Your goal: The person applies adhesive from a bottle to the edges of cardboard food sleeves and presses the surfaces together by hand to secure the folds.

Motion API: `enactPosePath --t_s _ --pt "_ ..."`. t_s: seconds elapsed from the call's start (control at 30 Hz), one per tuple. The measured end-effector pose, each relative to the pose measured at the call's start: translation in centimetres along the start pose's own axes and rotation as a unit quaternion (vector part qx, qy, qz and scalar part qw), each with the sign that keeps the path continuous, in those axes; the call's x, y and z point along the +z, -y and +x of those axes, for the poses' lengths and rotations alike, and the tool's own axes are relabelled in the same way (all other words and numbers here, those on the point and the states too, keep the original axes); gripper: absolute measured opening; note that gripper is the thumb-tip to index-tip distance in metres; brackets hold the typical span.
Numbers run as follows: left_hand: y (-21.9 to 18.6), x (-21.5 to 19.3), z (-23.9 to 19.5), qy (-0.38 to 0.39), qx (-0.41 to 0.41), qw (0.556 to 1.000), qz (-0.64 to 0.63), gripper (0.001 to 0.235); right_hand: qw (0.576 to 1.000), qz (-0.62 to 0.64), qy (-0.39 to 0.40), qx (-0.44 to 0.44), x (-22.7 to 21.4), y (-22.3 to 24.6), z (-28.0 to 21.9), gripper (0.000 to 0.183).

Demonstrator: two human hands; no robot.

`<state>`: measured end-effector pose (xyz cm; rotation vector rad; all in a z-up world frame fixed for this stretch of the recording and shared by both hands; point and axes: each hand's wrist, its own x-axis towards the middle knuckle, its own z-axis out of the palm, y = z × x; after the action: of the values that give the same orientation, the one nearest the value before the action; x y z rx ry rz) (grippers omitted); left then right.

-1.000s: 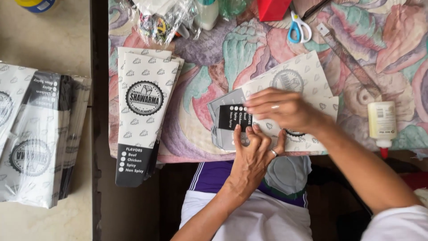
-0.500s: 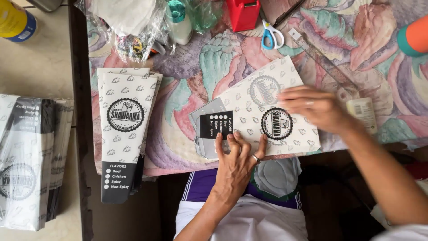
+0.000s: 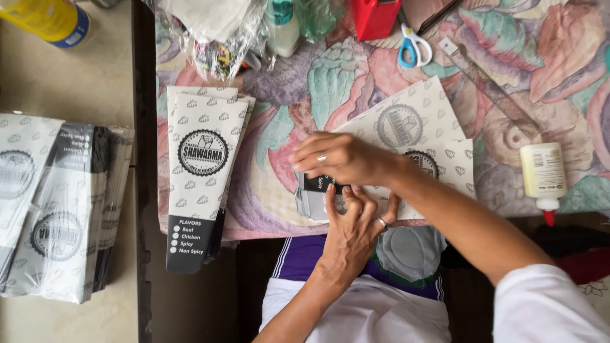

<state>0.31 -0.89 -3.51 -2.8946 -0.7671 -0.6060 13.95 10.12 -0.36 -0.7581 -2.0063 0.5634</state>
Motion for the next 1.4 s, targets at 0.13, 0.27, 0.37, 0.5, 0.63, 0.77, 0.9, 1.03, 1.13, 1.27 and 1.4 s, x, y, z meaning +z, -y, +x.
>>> enactPosePath --t_s 0.13,0.27,0.37,0.5,0.63,0.77,0.9,1.03,1.13,1.27,1.4 --pt "0.1 0.5 -0.5 0.004 0.015 1.000 -0.011 0.051 1.000 -0.027 -0.004 -0.006 -0.7 1.4 0.1 0.009" --pt "0.6 -0.2 -0.1 0.019 0.017 1.000 0.002 0.068 0.996 -0.063 -0.014 0.069 -7.0 3.3 -7.2 0.015" --pt "0.5 0.2 -0.2 0.019 0.019 1.000 -0.002 0.068 0.978 -0.131 -0.048 0.157 -12.7 5.1 -13.8 0.016" --pt "0.8 -2.1 0.3 0.078 0.032 0.995 0.057 0.088 0.966 -0.181 -0.043 0.182 -15.6 7.4 -14.8 0.021" --pt "1.1 -2.0 0.4 0.066 0.037 0.995 0.058 0.088 0.968 -0.162 -0.023 0.191 -13.5 5.4 -13.0 0.015" --pt "1.0 -1.9 0.7 0.046 0.026 0.998 0.046 0.081 0.995 -0.050 0.032 0.085 -6.7 2.4 -5.7 0.018" --pt "0.9 -1.4 0.3 0.038 0.013 0.998 0.038 0.075 0.997 0.007 0.080 0.013 -0.4 0.5 0.1 0.016" --pt "0.8 -1.3 0.5 0.044 0.011 0.998 0.046 0.068 0.999 -0.016 0.050 -0.002 -2.3 2.0 -1.6 0.030" --pt "1.0 -1.6 0.6 0.019 0.016 0.999 0.043 0.067 0.992 -0.113 0.052 0.033 -7.2 3.6 -7.0 0.022" --pt "1.0 -3.3 1.7 0.041 0.012 0.998 0.043 0.092 0.940 -0.253 -0.094 0.210 -13.7 7.9 -14.5 0.015" --pt "1.8 -5.3 3.1 0.045 0.041 0.998 0.026 0.054 0.884 -0.362 -0.172 0.240 -13.5 9.4 -18.1 0.017"
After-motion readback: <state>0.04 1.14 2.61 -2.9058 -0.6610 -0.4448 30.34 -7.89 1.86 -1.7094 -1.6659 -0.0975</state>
